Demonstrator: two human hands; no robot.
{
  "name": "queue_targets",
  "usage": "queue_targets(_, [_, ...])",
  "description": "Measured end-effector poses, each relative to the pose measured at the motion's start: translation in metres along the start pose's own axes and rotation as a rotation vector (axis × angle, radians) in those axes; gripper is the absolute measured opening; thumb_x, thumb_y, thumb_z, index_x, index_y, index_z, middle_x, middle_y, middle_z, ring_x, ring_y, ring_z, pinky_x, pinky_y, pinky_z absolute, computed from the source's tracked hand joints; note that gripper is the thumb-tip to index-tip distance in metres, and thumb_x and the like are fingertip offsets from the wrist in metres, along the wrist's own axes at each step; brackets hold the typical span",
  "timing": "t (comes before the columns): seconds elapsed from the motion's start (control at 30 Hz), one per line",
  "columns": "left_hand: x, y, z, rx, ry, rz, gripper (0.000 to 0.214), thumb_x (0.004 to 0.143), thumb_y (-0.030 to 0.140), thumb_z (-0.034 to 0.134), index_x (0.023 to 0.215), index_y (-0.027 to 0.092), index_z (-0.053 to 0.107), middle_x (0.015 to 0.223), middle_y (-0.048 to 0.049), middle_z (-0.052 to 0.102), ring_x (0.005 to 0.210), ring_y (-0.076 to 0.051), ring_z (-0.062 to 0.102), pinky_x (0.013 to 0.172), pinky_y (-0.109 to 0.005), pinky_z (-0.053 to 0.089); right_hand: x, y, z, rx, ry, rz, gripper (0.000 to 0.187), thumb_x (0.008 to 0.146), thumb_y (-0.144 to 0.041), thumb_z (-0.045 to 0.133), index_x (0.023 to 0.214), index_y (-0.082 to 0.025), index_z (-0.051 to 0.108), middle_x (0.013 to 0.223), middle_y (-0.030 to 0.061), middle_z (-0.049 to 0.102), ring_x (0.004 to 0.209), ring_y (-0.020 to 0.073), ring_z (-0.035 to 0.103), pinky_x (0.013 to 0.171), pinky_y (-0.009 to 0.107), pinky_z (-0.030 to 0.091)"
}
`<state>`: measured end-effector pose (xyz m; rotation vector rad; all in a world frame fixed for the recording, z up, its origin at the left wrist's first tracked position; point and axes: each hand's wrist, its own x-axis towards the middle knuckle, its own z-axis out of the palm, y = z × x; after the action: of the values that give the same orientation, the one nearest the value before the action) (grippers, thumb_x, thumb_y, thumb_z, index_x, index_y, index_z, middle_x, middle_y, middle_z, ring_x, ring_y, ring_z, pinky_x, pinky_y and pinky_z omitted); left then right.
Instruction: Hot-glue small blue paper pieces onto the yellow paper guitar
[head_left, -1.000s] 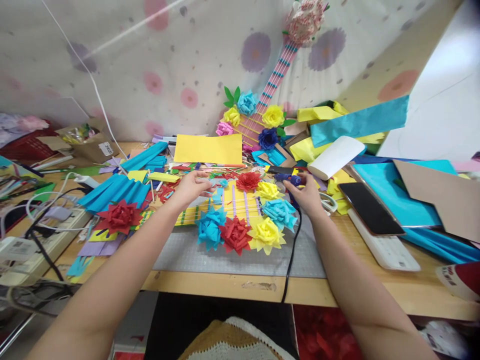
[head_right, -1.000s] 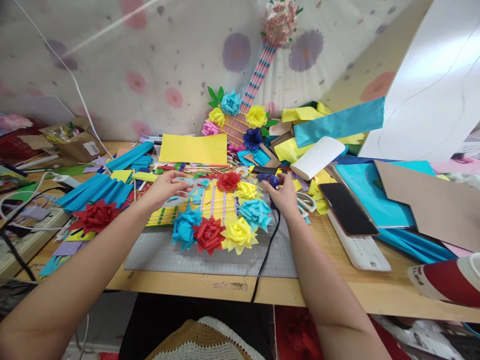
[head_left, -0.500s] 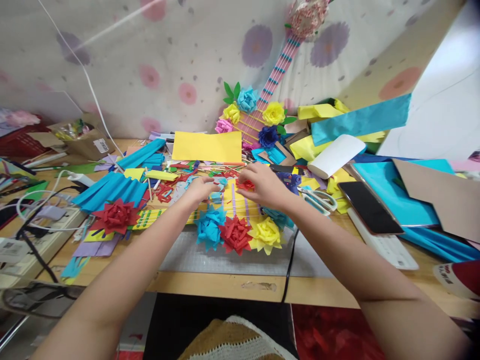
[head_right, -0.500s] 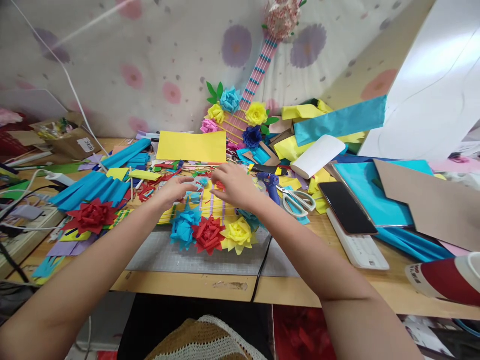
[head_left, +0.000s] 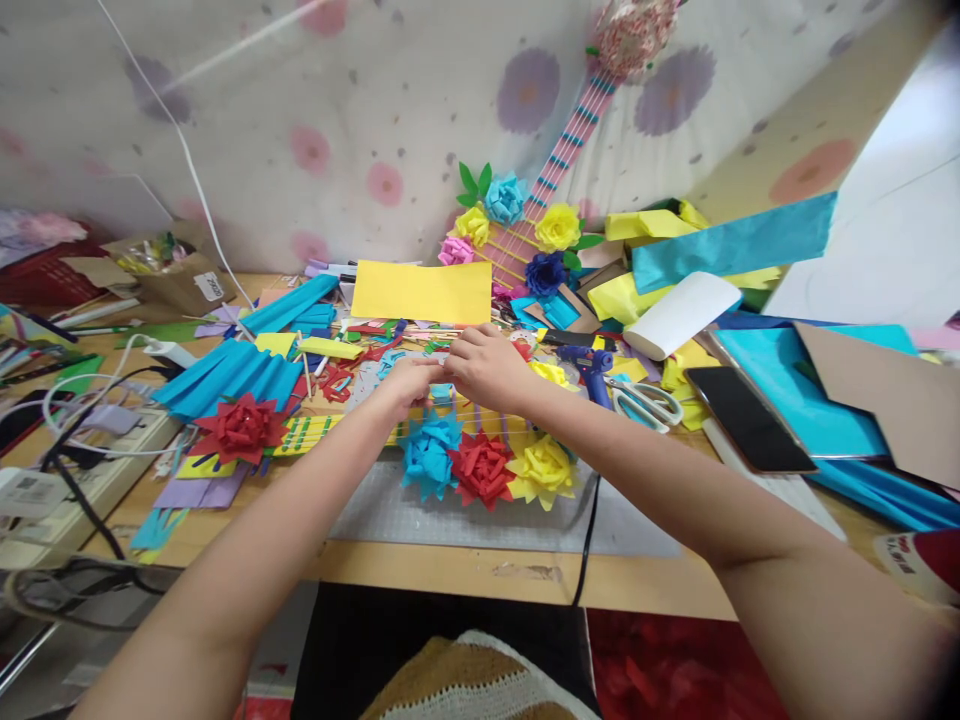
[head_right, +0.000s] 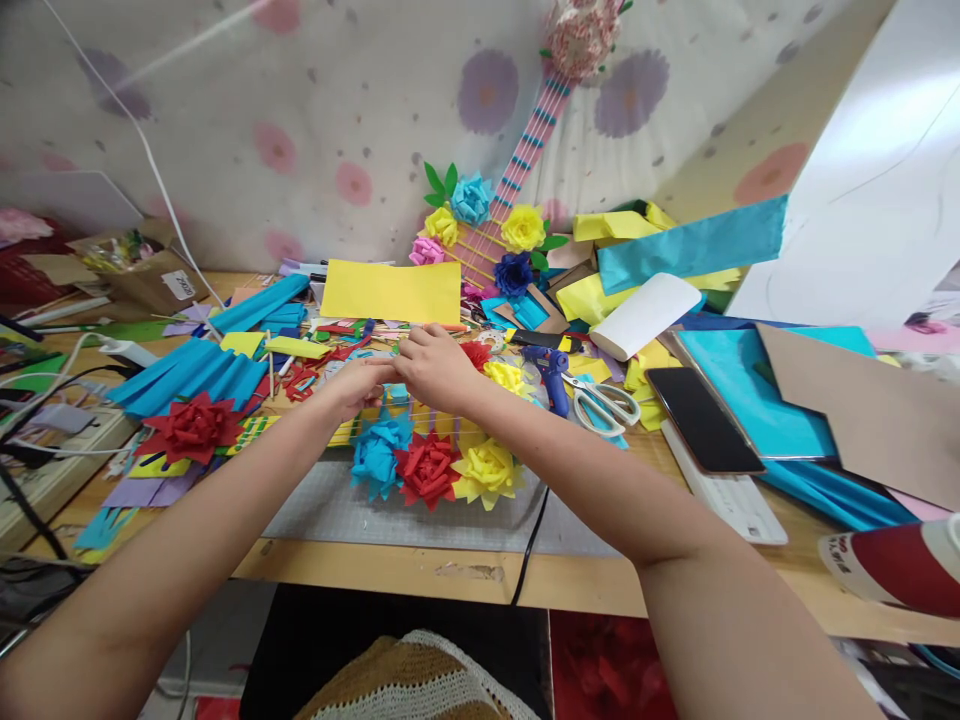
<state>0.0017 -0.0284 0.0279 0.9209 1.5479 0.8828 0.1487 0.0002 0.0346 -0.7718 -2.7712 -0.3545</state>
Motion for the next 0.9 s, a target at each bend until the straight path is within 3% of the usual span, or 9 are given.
queue_targets(0.33, [-0.001, 0.004, -0.002, -0.041, -0.057, -0.047, 0.005, 0.064, 0.016, 0.063, 0.069, 0.017, 0.06, 0.065, 0.0023, 0.066, 0.037, -0.002, 0.023, 0.039, -0.019, 0.034, -0.004, 0.007, 0.003, 0.055, 0.012, -0.075, 0.022, 0.087, -0.016, 0.047, 0.082, -0.015, 0.069, 0.081, 0.0102, 0.066, 0.084, 0.0212, 0.048, 0.075, 0.036, 0.027])
queue_targets(0.43, [-0.002, 0.006, -0.009, -0.035, -0.052, -0.032, 0.012, 0.065, 0.017, 0.065, 0.076, 0.017, 0.06, 0.072, 0.0001, 0.071, 0.037, -0.002, 0.024, 0.04, -0.018, 0.037, -0.01, 0.015, 0.006, 0.219, 0.094, 0.058, 0.017, 0.085, -0.021, 0.053, 0.079, -0.016, 0.068, 0.083, 0.0089, 0.068, 0.089, 0.0211, 0.052, 0.078, 0.035, 0.031])
queue_targets(0.53, [0.0, 0.006, -0.017, -0.018, 0.015, 0.006, 0.025, 0.062, 0.019, 0.069, 0.085, 0.017, 0.06, 0.078, -0.0028, 0.074, 0.04, -0.004, 0.031, 0.038, -0.018, 0.037, -0.017, 0.026, 0.008, 0.482, 0.167, 0.281, 0.013, 0.08, -0.024, 0.058, 0.073, -0.017, 0.066, 0.078, 0.0061, 0.068, 0.082, 0.0187, 0.056, 0.075, 0.032, 0.037])
queue_targets(0.67, [0.011, -0.001, -0.024, 0.055, 0.13, 0.06, 0.032, 0.062, 0.019, 0.066, 0.093, 0.016, 0.059, 0.083, -0.0045, 0.074, 0.043, -0.006, 0.038, 0.041, -0.02, 0.038, -0.026, 0.035, 0.009, 0.888, 0.13, 0.522, 0.018, 0.076, -0.034, 0.061, 0.069, -0.017, 0.062, 0.07, 0.0036, 0.065, 0.064, 0.0139, 0.057, 0.061, 0.028, 0.043])
queue_targets(0.73, [0.017, -0.006, -0.022, 0.124, 0.173, 0.107, 0.032, 0.064, 0.016, 0.063, 0.096, 0.015, 0.058, 0.087, -0.006, 0.072, 0.048, -0.008, 0.046, 0.045, -0.021, 0.041, -0.029, 0.037, 0.008, 1.05, 0.089, 0.571, 0.023, 0.074, -0.041, 0.063, 0.07, -0.018, 0.061, 0.066, 0.0022, 0.065, 0.057, 0.0122, 0.056, 0.056, 0.027, 0.043])
queue_targets(0.83, [0.023, -0.014, -0.016, 0.218, 0.165, 0.192, 0.031, 0.063, 0.009, 0.06, 0.093, 0.015, 0.057, 0.094, -0.0083, 0.07, 0.072, -0.014, 0.062, 0.062, -0.024, 0.048, -0.031, 0.039, 0.007, 1.173, 0.034, 0.58, 0.028, 0.069, -0.045, 0.067, 0.07, -0.017, 0.061, 0.062, 0.0013, 0.064, 0.055, 0.0114, 0.055, 0.054, 0.026, 0.043])
queue_targets(0.9, [0.024, -0.019, -0.012, 0.281, 0.163, 0.227, 0.031, 0.062, 0.006, 0.06, 0.091, 0.016, 0.056, 0.097, -0.0084, 0.069, 0.087, -0.017, 0.064, 0.073, -0.026, 0.049, -0.031, 0.04, 0.008, 1.209, 0.003, 0.58, 0.029, 0.068, -0.044, 0.068, 0.07, -0.016, 0.062, 0.061, 0.0011, 0.063, 0.054, 0.0105, 0.053, 0.052, 0.025, 0.042])
